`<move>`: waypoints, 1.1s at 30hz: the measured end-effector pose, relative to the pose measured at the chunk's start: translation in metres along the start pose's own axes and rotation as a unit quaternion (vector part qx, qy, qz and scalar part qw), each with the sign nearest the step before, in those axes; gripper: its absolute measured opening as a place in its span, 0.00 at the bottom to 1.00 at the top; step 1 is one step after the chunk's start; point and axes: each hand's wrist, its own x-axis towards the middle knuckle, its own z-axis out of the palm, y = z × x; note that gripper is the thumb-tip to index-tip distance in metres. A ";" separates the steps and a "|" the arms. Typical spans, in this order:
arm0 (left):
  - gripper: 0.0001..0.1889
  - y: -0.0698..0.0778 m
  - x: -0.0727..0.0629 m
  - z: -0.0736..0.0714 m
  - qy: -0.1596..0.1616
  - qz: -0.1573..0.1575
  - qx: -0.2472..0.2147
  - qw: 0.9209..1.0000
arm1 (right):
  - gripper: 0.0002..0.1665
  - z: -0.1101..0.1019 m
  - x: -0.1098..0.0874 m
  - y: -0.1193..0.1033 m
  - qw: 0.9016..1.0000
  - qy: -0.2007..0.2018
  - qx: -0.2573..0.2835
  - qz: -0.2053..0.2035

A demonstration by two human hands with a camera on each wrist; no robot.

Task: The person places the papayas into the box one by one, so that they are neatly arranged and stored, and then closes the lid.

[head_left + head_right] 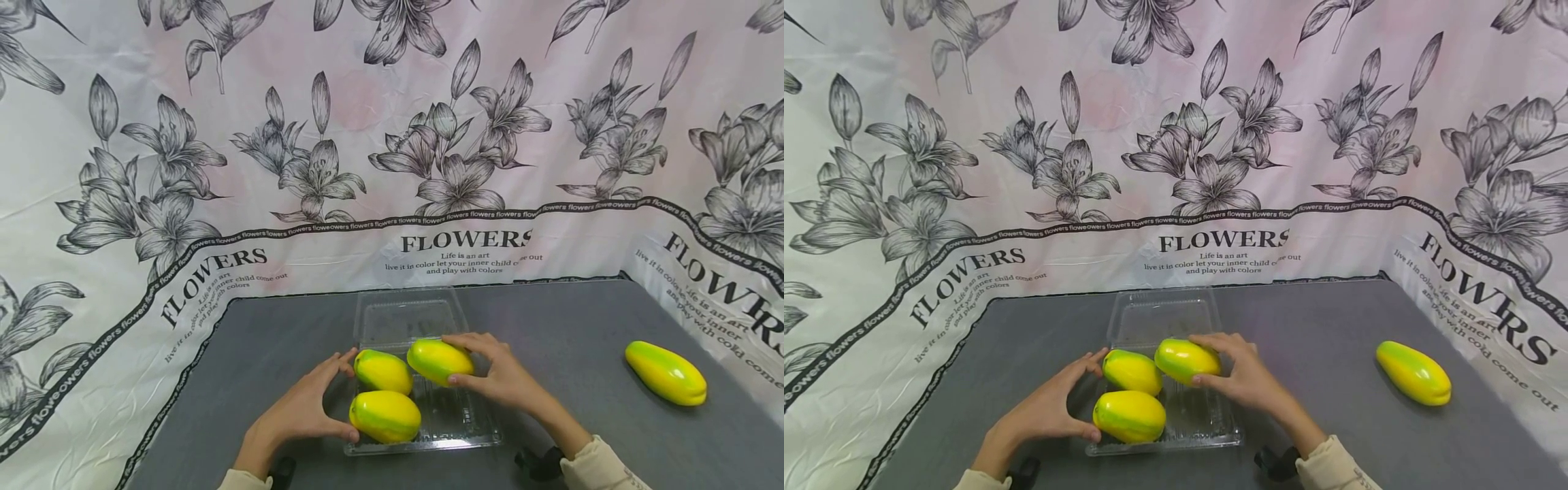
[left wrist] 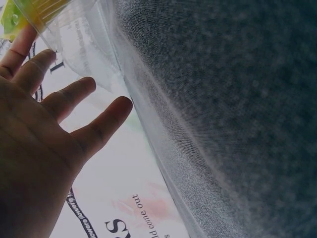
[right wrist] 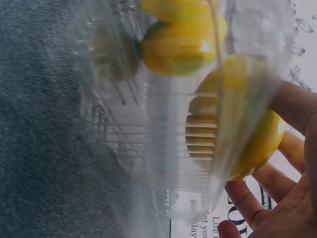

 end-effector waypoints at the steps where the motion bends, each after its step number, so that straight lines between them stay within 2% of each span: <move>1: 0.41 0.000 0.000 0.000 0.000 -0.001 0.000 1.000 | 0.38 0.001 0.000 0.000 1.000 0.000 -0.004 -0.001; 12: 0.42 -0.001 0.000 0.001 0.001 0.003 -0.004 1.000 | 0.38 0.013 -0.003 0.005 0.998 0.011 -0.039 -0.042; 27: 0.41 0.000 -0.001 0.000 -0.002 0.005 -0.009 1.000 | 0.43 0.020 -0.004 0.008 0.993 0.006 -0.112 -0.030; 33: 0.41 0.000 0.000 0.000 -0.001 0.005 -0.009 1.000 | 0.43 0.020 -0.004 0.006 0.992 0.001 -0.121 -0.025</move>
